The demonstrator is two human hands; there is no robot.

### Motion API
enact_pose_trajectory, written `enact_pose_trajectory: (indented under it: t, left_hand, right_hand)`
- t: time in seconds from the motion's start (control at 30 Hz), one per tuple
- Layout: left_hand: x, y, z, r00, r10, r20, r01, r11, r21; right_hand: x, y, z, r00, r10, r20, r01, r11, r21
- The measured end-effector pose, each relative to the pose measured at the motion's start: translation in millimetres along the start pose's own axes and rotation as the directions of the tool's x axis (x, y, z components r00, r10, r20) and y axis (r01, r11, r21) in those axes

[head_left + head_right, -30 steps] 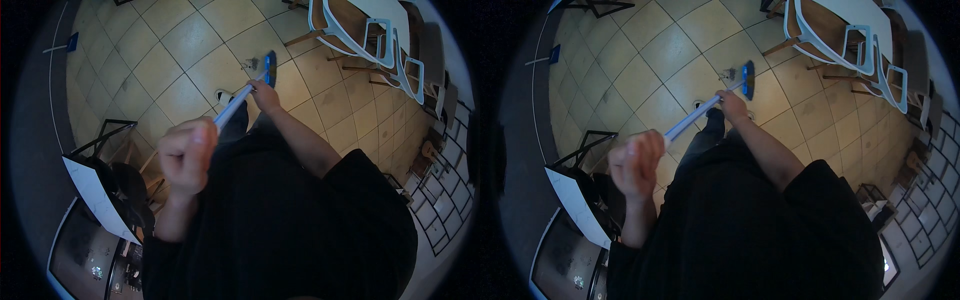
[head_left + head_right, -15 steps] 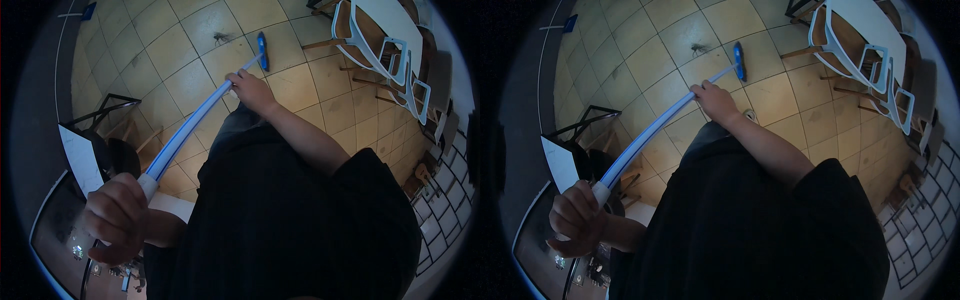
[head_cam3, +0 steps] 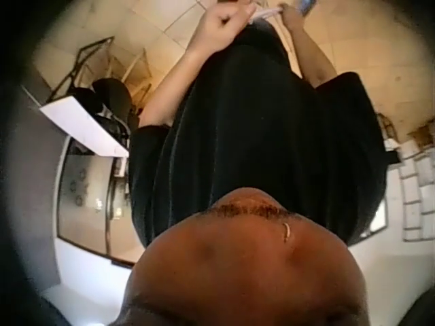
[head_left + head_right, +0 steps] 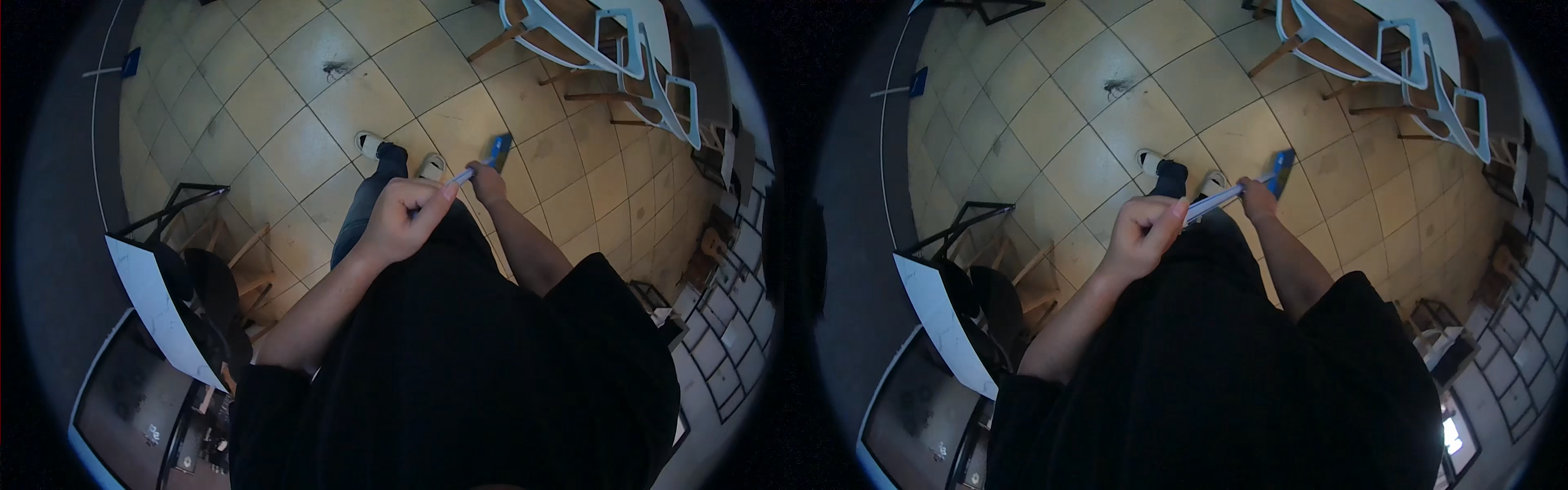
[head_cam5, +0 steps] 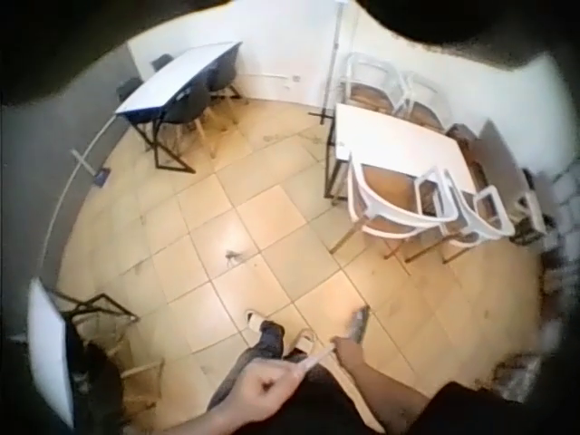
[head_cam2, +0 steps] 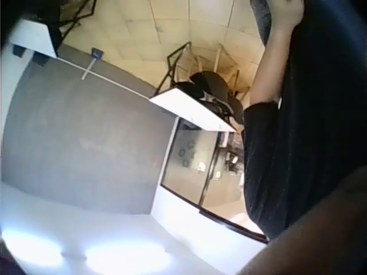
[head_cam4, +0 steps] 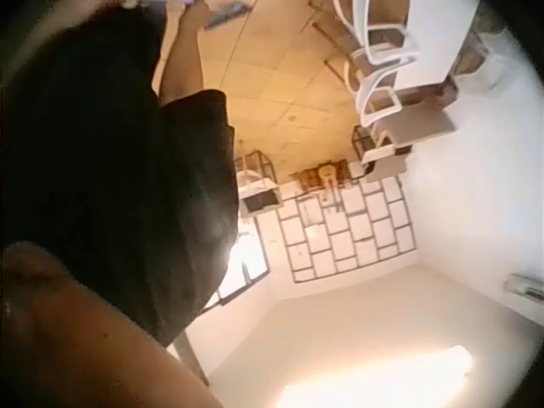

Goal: The recorder tidies pillows on a bench and then uses a squeegee mop to clean the tiled floor of a coffee shop.

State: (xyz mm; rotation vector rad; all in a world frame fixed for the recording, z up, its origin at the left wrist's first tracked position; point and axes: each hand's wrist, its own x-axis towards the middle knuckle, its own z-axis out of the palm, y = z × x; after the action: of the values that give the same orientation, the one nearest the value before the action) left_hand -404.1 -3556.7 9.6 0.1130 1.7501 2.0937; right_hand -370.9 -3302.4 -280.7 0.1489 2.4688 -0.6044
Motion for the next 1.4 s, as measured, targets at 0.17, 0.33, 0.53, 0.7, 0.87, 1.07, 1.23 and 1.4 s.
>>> enact_pose_trajectory:
  t: [0.17, 0.33, 0.53, 0.7, 0.87, 1.07, 1.23, 1.4]
  left_hand:
    - [-9.3, 77.5, 37.9, 0.952, 0.305, -0.033, -0.290, 0.929, 0.231]
    - [-8.1, 132.4, 98.0, 0.873, 0.478, 0.097, -0.482, 0.814, 0.326]
    - [-26.8, 188.5, 107.9, 0.823, 0.556, 0.111, -0.567, 0.809, 0.152]
    - [7.0, 112.4, 88.9, 0.932, 0.336, 0.138, -0.334, 0.942, -0.035]
    - [16.3, 64.1, 110.4, 0.984, 0.168, 0.054, -0.171, 0.984, 0.043]
    - [-10.4, 115.9, 127.0, 0.903, 0.311, 0.296, -0.406, 0.842, 0.356]
    - [-36.9, 149.5, 96.2, 0.869, 0.438, 0.231, -0.489, 0.834, 0.257]
    - [-52.8, 180.5, 36.9, 0.796, 0.564, 0.218, -0.593, 0.799, 0.102]
  right_hand:
    - [25.5, -83.1, -29.7, 0.939, -0.116, -0.324, 0.212, 0.937, 0.278]
    - [27.5, -123.9, -92.6, 0.857, -0.357, -0.373, 0.461, 0.853, 0.243]
    - [-35.3, -91.4, -143.2, 0.822, -0.397, -0.408, 0.536, 0.783, 0.317]
    - [-64.9, 18.4, -113.3, 0.949, -0.177, -0.261, 0.269, 0.887, 0.375]
    - [-65.1, 54.5, -64.1, 0.974, -0.054, -0.222, 0.121, 0.945, 0.304]
    - [-26.4, -28.6, -47.0, 0.921, -0.214, -0.324, 0.345, 0.835, 0.429]
    - [-34.3, -102.6, -93.5, 0.891, -0.380, -0.249, 0.452, 0.791, 0.412]
    - [-54.1, -132.0, -98.9, 0.873, -0.426, -0.236, 0.487, 0.772, 0.409]
